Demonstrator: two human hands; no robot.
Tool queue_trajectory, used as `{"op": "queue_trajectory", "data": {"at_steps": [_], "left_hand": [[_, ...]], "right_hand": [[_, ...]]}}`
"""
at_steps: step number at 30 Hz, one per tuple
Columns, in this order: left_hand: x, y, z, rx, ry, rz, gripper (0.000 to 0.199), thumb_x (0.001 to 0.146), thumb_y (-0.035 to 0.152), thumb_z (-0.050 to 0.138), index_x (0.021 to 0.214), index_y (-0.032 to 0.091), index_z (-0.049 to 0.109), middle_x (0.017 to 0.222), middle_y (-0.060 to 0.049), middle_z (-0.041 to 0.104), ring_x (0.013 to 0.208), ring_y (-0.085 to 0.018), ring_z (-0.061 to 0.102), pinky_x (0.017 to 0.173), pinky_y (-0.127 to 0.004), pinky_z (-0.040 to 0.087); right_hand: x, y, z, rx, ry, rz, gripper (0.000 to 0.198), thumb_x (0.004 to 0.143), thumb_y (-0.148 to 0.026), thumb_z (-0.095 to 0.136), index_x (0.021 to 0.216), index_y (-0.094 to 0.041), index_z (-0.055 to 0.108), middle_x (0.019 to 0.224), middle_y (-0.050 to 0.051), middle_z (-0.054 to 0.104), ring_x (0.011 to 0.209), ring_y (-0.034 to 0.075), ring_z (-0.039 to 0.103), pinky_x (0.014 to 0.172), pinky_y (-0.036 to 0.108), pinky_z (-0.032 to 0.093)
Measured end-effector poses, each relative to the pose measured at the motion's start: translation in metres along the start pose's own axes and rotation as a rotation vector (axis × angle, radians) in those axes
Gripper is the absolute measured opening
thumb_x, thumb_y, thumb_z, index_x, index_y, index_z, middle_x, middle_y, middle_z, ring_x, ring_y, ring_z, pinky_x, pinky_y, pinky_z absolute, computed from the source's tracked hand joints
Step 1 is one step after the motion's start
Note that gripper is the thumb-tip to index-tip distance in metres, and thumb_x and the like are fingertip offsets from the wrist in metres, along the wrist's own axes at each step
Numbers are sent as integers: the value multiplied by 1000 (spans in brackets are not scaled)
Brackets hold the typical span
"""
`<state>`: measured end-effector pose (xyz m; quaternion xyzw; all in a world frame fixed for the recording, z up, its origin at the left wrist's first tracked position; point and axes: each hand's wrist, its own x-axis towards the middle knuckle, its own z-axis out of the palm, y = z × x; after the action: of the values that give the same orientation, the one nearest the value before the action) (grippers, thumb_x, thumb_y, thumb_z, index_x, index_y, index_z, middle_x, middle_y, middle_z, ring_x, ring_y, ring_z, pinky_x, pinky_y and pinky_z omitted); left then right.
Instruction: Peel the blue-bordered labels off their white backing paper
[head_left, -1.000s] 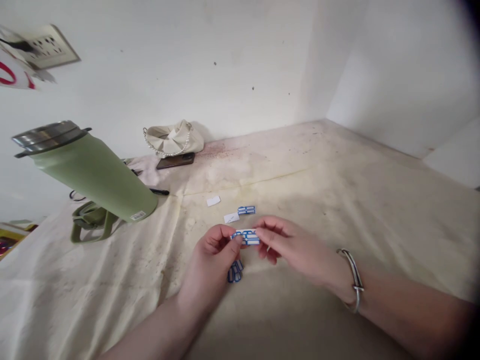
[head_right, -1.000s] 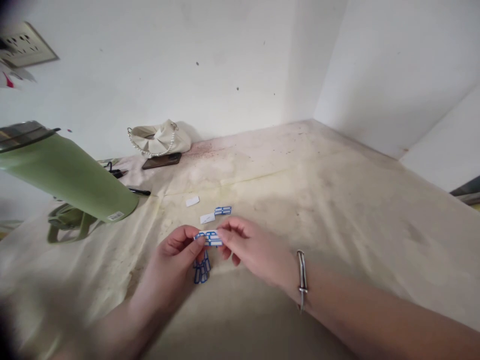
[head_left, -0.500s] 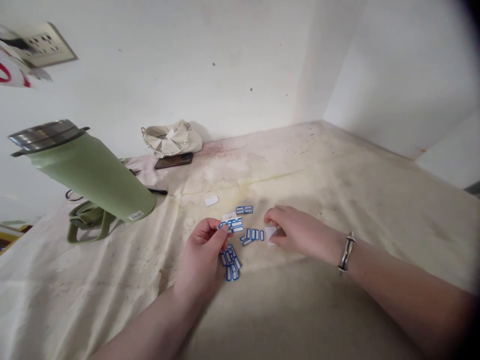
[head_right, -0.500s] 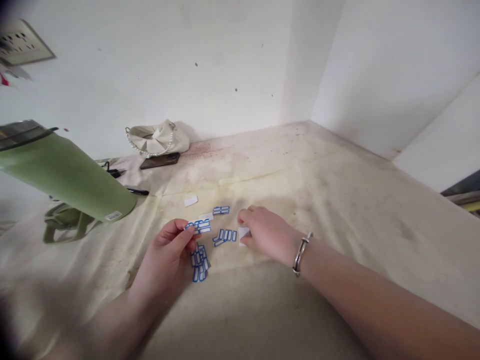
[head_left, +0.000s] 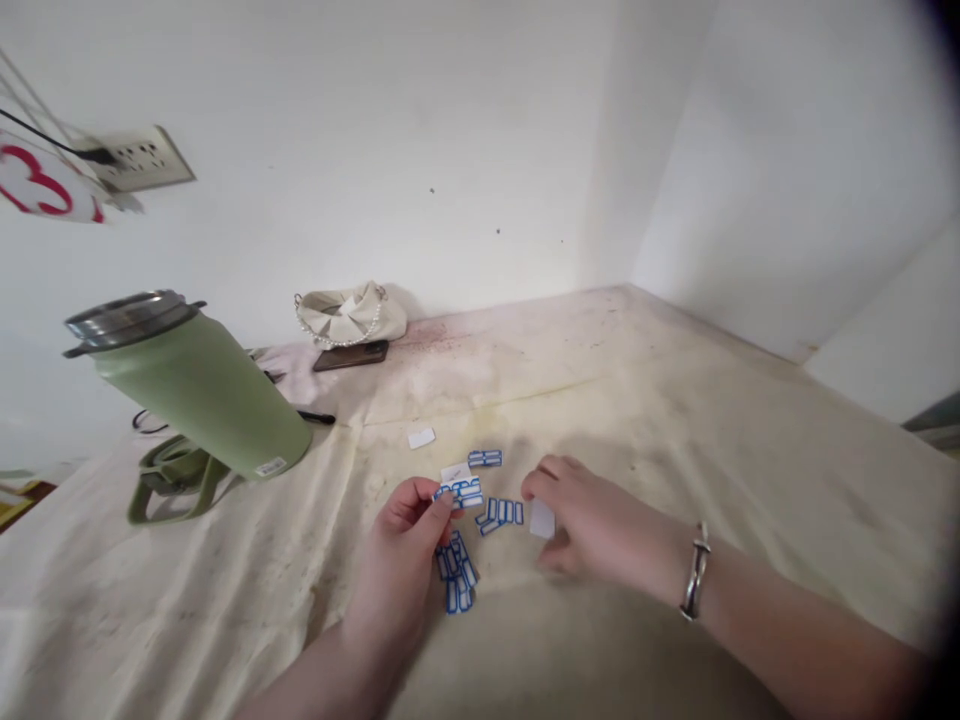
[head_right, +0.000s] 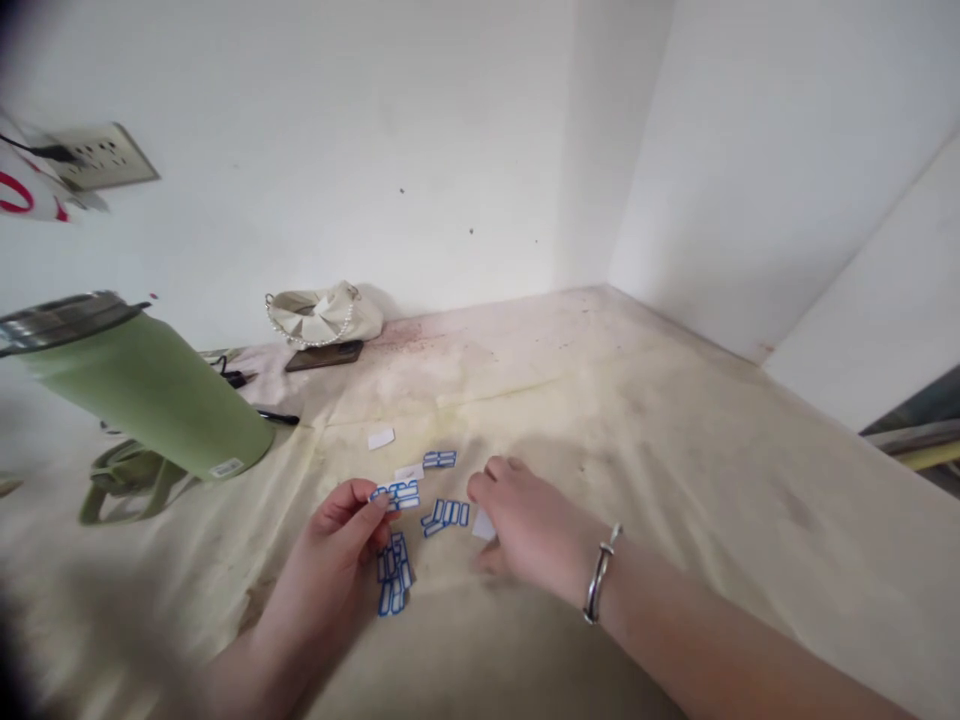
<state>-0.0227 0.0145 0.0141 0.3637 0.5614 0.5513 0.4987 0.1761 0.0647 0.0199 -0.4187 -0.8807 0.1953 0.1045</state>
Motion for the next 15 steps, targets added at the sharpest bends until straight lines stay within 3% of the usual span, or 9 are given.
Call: {"op": "queue_trajectory", "data": {"at_steps": [3, 6, 15], "left_hand": [[-1, 1, 1, -14, 16, -9, 18, 72, 32, 67, 69, 18, 57, 52, 5, 50, 47, -7, 41, 44, -15, 32], [-2, 2, 1, -14, 24, -13, 18, 71, 32, 68, 67, 17, 58, 52, 5, 49, 46, -7, 39, 43, -15, 32], [-5, 6, 3, 22, 45, 47, 17, 76, 30, 64, 68, 17, 56, 55, 4, 48, 48, -7, 37, 44, -16, 30]], "right_hand": [[-1, -2, 2, -29, 2, 12, 24, 63, -16, 65, 85, -16, 59, 93, 8, 54, 88, 22, 51, 74, 31, 43], [-2, -8, 3, -66, 20, 19, 24, 63, -9, 59, 86, -14, 59, 96, 10, 55, 89, 23, 52, 76, 32, 44], [3, -28, 5, -253, -33, 115, 44, 64, 8, 40, 95, -12, 63, 100, 14, 60, 94, 26, 55, 78, 35, 45]]}}
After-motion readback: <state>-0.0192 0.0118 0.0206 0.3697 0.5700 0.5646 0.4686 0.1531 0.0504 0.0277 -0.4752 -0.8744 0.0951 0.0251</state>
